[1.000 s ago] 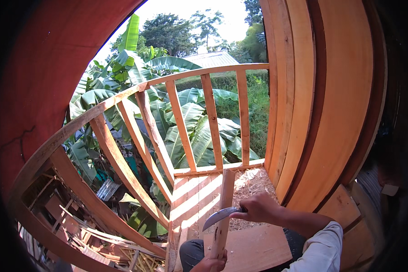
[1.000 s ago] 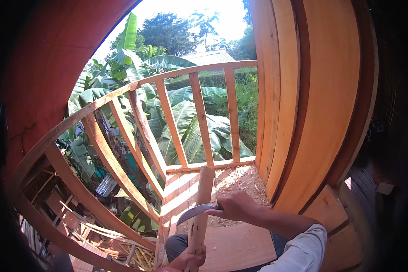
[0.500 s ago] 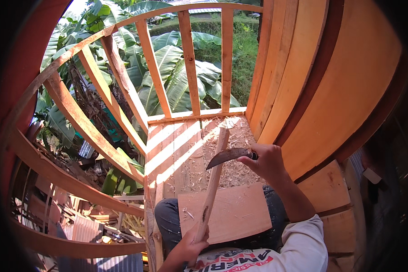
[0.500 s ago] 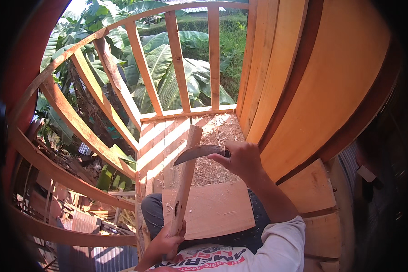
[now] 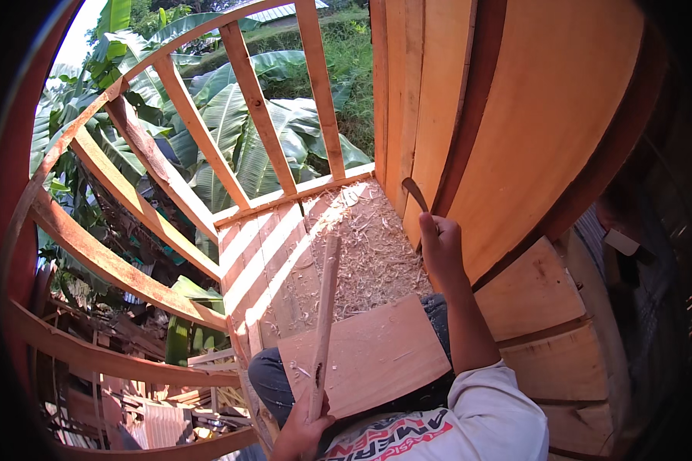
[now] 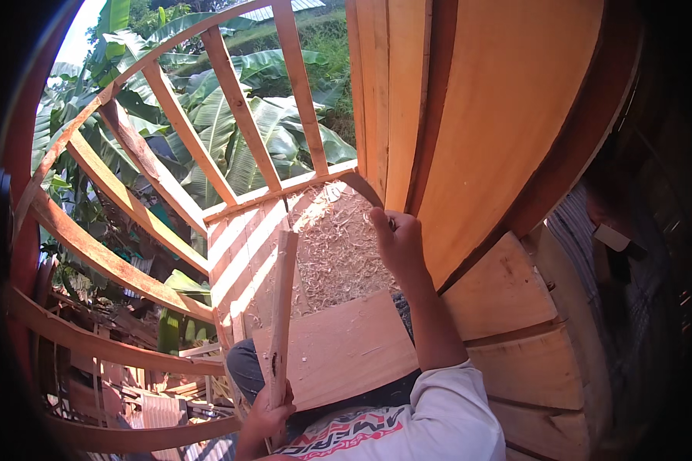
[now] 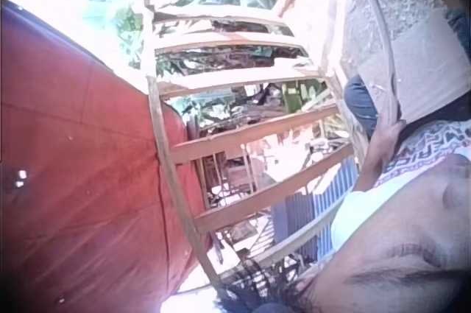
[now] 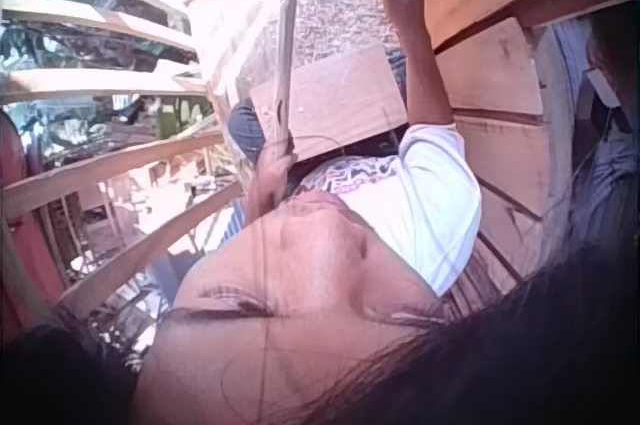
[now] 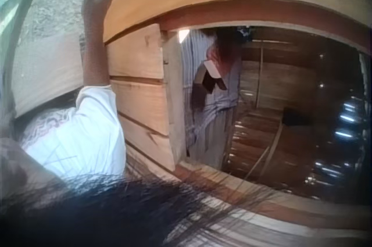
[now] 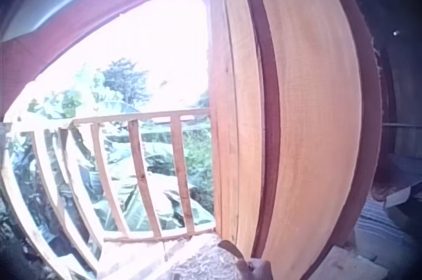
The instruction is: The person carves a rectangular wooden plank using a curved knife. They hold the plank on their lap and repeatedly scrape the surface to remove wood shavings.
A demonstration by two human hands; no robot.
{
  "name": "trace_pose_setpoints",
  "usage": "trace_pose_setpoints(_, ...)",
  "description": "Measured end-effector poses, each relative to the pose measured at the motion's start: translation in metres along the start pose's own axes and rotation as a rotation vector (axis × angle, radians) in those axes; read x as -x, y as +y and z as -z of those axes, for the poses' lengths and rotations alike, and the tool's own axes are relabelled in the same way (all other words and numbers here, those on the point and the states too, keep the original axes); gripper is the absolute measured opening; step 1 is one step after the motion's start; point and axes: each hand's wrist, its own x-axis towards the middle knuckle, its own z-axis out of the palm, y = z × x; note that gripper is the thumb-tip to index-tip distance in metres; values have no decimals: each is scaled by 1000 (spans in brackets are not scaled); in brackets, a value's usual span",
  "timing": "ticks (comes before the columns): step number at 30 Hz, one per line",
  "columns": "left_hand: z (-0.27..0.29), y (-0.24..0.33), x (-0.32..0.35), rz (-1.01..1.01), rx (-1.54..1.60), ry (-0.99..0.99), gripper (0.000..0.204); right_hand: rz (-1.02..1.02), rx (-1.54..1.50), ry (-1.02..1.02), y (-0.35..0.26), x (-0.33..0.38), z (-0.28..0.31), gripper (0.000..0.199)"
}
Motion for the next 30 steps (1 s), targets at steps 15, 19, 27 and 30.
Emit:
trace_pose_setpoints(15, -23, 38, -47, -116, 155, -76, 51, -565, -255, -464, 11, 175, -10, 39)
trace_pose_setpoints(19, -37, 38, -51, -190, 114, -17, 50, -637, -398, -456, 7, 174, -6, 32)
trace_pose_setpoints(27, -37, 38, -25, -195, -47, 244, 59, -569, -372, -455, -9, 183, -17, 16)
trace_pose_setpoints(30, -42, 35, -19, -205, -92, 312, 58, -509, -332, -384, 11, 192, -15, 21)
